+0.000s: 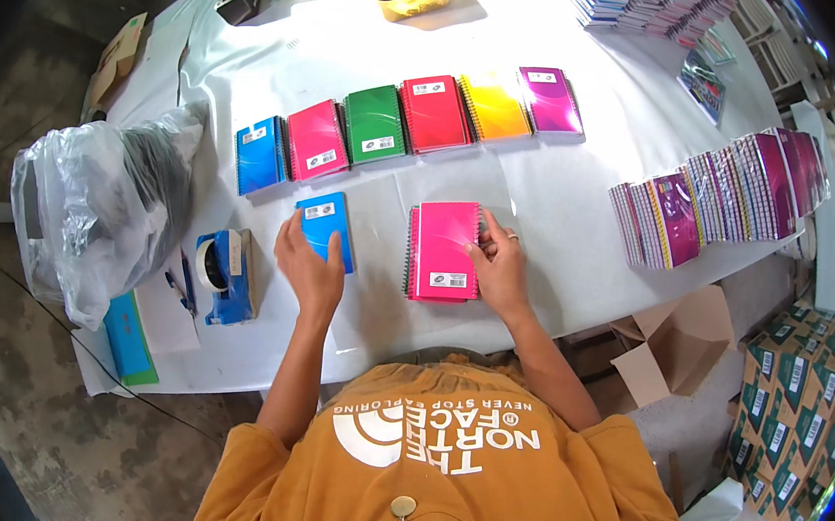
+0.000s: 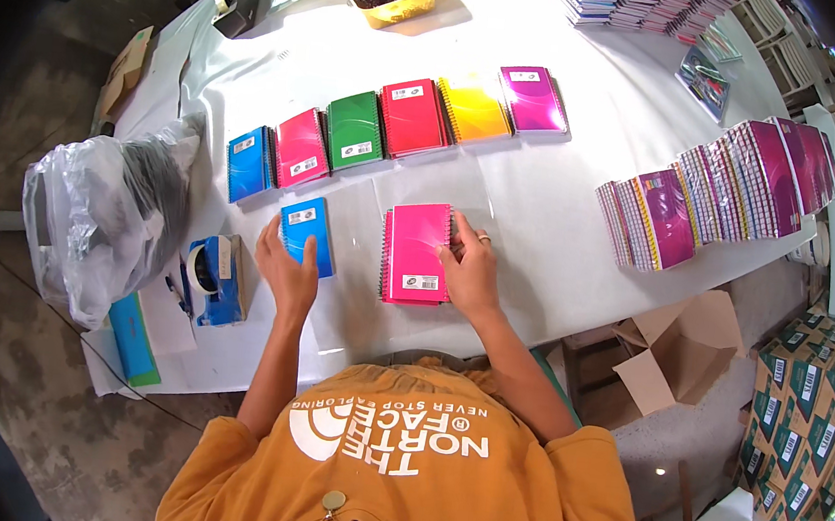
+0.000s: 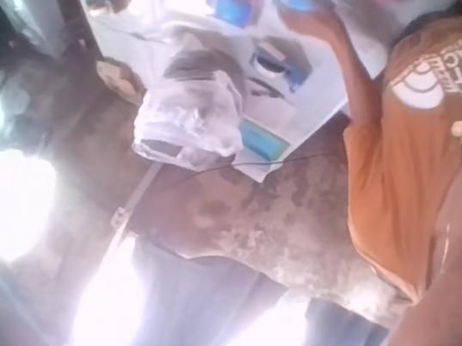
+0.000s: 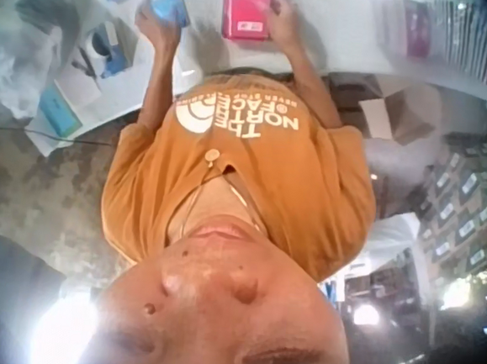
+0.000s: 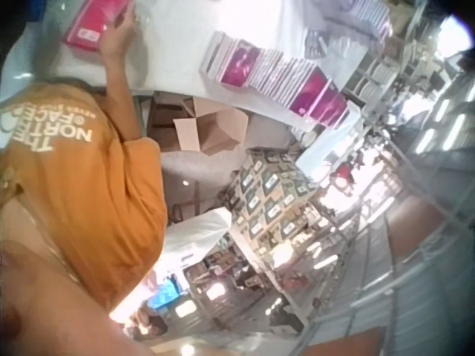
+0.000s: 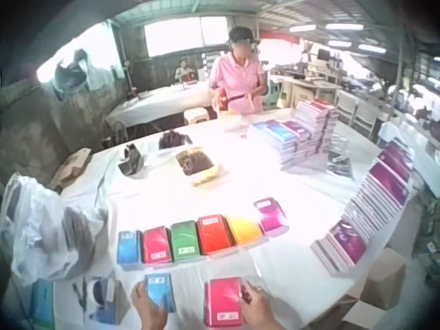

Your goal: The person gathers small colorful notebooks from a table, stacks them, and places a stack into a clear plastic bag. The person then seals the bag using adhesive tape from a dispenser and places the packaged notebooks aside.

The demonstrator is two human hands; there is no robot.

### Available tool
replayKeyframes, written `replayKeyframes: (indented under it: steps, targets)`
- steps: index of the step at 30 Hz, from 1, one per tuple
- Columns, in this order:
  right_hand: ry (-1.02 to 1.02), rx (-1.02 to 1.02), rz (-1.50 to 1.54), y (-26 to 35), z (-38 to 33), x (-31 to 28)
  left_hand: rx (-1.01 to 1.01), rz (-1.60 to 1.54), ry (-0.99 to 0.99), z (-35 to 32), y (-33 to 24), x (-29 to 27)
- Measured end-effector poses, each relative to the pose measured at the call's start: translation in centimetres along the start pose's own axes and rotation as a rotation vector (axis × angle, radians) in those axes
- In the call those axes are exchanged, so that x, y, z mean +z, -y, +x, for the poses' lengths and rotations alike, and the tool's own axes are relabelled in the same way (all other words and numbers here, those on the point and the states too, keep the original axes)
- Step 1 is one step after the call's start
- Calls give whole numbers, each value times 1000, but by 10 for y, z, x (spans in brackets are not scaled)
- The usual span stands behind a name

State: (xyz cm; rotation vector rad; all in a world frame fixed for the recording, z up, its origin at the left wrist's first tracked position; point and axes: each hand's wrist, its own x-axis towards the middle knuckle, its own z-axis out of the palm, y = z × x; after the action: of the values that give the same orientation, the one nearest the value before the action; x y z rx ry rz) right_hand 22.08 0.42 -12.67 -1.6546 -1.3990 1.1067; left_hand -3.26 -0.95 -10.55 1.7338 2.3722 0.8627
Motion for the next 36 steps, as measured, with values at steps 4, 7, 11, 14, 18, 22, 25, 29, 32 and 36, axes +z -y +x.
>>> replayKeyframes:
  steps: [4, 7, 11, 14, 18, 22, 25, 29, 32, 36]
  targets:
    - [16, 33, -21, 1, -3, 1, 326, -136, 167, 46, -47, 17]
    - [14, 50, -48, 4, -4, 1, 425, -257, 390, 83, -82, 47]
    - [2, 23, -56, 1, -5, 4, 722, -10, 228, 109, -80, 121]
    - [-37, 11, -22, 2, -6, 7, 780, 145, 234, 115, -66, 141]
    - [-60, -7, -41, -4, -8, 7, 378, -8, 643, 131, -107, 63]
    - [-54, 17, 74, -5, -6, 9, 765, -254, -37, 88, -101, 6]
    - [-99, 26, 212, -24, -2, 21, 833, -207, 203, 2, -71, -7]
    - [25, 110, 254, -27, 2, 25, 790, -160, 537, -63, -41, 14]
    - [51, 160, 282, 3, 2, 18, 279, -391, 296, -56, -53, 22]
    - [74, 392, 616, 4, 13, 23, 9, -567, 492, -63, -50, 57]
